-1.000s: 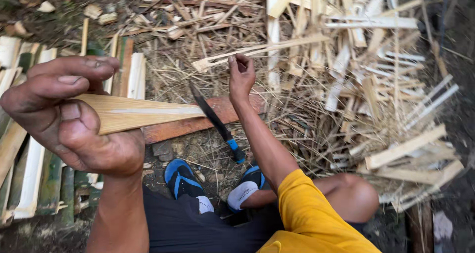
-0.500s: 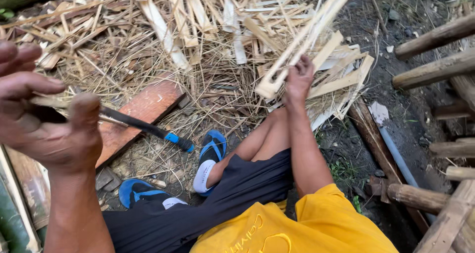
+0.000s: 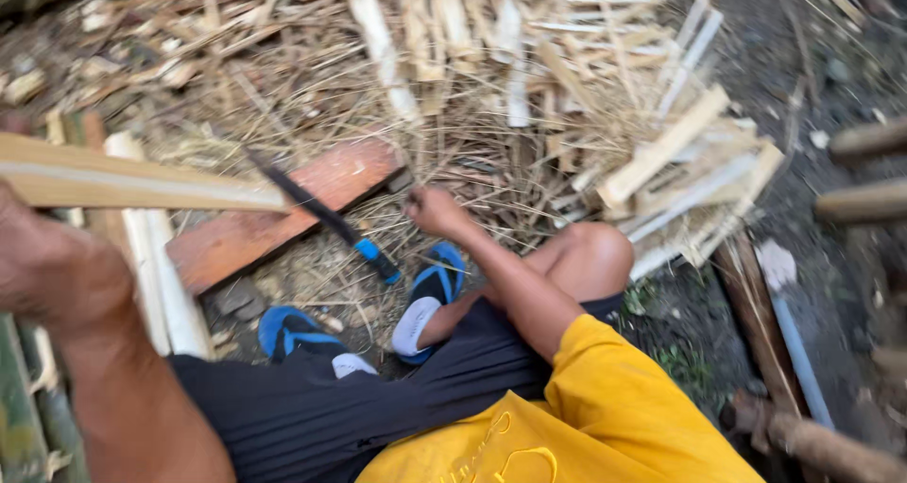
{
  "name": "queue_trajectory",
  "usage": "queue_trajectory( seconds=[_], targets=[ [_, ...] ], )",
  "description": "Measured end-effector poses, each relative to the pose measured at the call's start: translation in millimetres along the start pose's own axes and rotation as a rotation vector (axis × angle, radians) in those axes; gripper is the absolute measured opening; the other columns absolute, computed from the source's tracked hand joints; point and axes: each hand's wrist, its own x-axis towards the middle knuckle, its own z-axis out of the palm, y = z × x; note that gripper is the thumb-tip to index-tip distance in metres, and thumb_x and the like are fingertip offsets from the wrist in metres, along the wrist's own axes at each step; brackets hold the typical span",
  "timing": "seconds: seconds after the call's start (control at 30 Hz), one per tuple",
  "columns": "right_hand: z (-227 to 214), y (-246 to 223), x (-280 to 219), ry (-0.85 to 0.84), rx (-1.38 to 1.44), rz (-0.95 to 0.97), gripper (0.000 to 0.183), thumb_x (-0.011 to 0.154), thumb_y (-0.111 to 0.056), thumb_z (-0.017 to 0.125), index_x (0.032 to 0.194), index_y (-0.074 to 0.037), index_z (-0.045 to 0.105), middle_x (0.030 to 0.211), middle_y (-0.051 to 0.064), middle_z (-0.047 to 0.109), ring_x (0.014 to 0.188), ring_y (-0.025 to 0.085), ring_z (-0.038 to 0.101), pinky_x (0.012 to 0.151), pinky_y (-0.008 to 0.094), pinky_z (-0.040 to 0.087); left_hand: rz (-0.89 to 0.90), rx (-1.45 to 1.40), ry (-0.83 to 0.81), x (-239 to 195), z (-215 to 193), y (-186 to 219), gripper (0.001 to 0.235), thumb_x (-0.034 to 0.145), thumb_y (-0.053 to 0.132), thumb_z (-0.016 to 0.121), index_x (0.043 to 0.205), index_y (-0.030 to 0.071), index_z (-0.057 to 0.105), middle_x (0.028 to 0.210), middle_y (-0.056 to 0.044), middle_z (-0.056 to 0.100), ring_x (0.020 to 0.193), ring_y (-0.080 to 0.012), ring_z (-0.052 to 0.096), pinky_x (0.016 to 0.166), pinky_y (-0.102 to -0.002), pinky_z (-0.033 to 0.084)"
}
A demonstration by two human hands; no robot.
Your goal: The person sits on the ground and uses a long knife to split bamboo strips into thinner slats. They repeatedly pick up bamboo pieces, position them on a wooden block, and draw the knife along the grain to create thin strips, which accumulate on the ground.
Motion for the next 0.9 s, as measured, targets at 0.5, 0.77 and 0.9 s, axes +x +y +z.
queue_trajectory(
  seconds=[0.5,0.77,0.9],
  targets=[
    [101.1,-71.8,-30.4,-0.124,0.023,0.191,0.047,0.089,-0.027,0.061,0.123,-0.004,0.039,0.090,0.031,0.069,0.083,0.052,0.067,0.079,0.060,0.051,-0.335,-1.115,0.417,24.1,-26.7,7.2,0.023,0.118,0.027,0.061,0.128,0.012,0.047,0.109,-0.010,0.068,0.099,-0.0192,0.070,0.088,-0.030,0.060],
    [-31.0,-163.4,-82.7,-0.182,0.129,-0.207,0.033,0.096,-0.019,0.057,0.120,-0.003,0.042,0.074,0.024,0.065,0.068,0.043,0.067,0.065,0.056,0.049,-0.454,-1.176,0.416,0.8,-35.1,29.6,0.034,0.103,0.027,0.084,0.112,0.007,0.059,0.100,-0.002,0.061,0.086,-0.0120,0.060,0.078,-0.024,0.055],
    [-115.4,-254.4,-149.2,-0.150,0.297,-0.326,0.038,0.099,-0.019,0.059,0.132,-0.006,0.044,0.065,0.014,0.061,0.055,0.031,0.065,0.052,0.045,0.048,-0.410,-1.107,0.331,-13.1,-38.3,39.8,0.034,0.103,0.032,0.084,0.106,0.007,0.061,0.104,0.002,0.051,0.081,-0.0079,0.049,0.072,-0.020,0.045]
  ],
)
